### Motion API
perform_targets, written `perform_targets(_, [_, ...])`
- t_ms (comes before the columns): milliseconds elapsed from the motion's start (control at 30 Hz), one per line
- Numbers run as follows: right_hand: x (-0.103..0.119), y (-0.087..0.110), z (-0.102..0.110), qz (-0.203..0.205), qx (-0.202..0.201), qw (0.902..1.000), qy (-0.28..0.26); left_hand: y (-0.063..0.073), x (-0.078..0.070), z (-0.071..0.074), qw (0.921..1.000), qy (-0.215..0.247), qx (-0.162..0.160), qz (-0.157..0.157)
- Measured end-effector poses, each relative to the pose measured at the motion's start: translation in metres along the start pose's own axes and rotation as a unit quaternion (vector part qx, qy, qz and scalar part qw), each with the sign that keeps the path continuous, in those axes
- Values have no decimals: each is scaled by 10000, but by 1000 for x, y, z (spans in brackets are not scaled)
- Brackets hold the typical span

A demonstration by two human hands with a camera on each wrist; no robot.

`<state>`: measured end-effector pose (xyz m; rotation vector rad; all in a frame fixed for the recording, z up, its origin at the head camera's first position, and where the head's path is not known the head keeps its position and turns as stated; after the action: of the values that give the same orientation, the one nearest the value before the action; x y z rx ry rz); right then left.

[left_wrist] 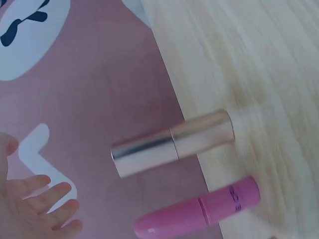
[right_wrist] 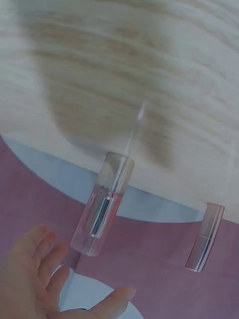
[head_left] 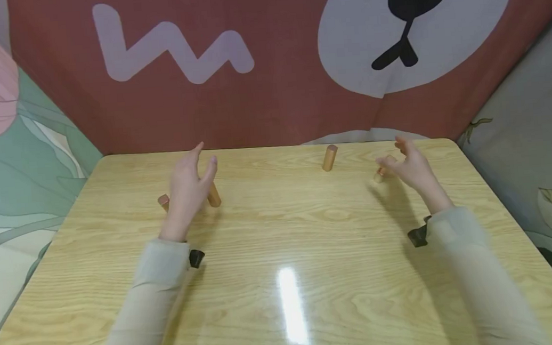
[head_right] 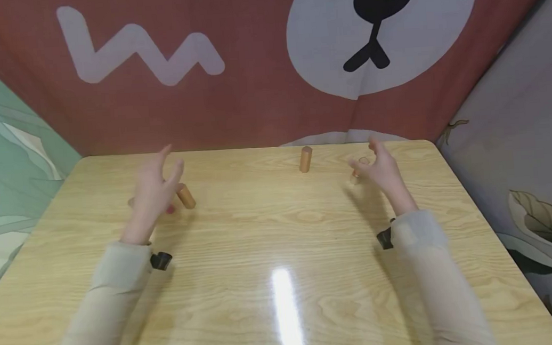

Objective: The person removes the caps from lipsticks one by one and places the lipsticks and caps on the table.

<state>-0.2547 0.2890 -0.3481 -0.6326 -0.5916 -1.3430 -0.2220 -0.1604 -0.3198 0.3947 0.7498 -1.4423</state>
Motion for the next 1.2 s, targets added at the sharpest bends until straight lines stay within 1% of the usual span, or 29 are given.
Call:
perform_targets(133, [-3, 0, -4, -79, 61, 9999, -118, 3, -3, -6, 9991, 372, 165, 84])
perform_targets(300, [-7, 1, -8, -183, 170, 9993, -260, 8, -6, -13, 9975, 587, 367, 146])
perform_targets(367, [-9, 1, -9, -209, 150, 9993, -271, 9, -8, -17, 9969, 632, 444, 126])
perform_targets(467, [-13, 2, -10, -255, 7, 9992, -296, 12, -10, -25, 9960, 681, 571, 91])
perform_targets(567, [-16, 3, -11, -273, -218, 9989, -307, 15, -11, -34, 9956, 673, 656, -49])
perform_targets(633, [-18, 4, -12, -276, -338, 9984, -370, 17, -12, -39, 9949, 673, 743, -89])
perform_targets(733, [-20, 6, -12, -278, -420, 9974, -518, 20, -14, -46, 9936, 736, 842, -131])
perform_targets(767, [-21, 6, -13, -301, -431, 9970, -571, 21, -13, -49, 9929, 773, 900, -103])
perform_targets(833, [-22, 7, -13, -323, -443, 9966, -615, 22, -13, -54, 9906, 891, 1033, -40])
perform_targets(967, [-25, 8, -13, -350, -506, 9964, -586, 22, -11, -65, 9837, 1181, 1343, 172])
perform_targets(1100, [-27, 9, -12, -365, -590, 9953, -680, 21, -10, -72, 9752, 1520, 1559, 407])
perform_targets(1200, [-27, 9, -13, -441, -604, 9940, -793, 21, -9, -76, 9668, 1822, 1702, 555])
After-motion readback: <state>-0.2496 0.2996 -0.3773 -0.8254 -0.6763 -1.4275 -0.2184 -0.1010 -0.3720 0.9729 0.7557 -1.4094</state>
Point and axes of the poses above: each hand's wrist, its own y-axis away from the middle knuckle, its own z-axis out of the back of the hand, x = y × z, the point moved 4 cm from there along -y, towards the middle knuckle, and after that the axes turned 10 degrees about z, right-handed, at the moved point
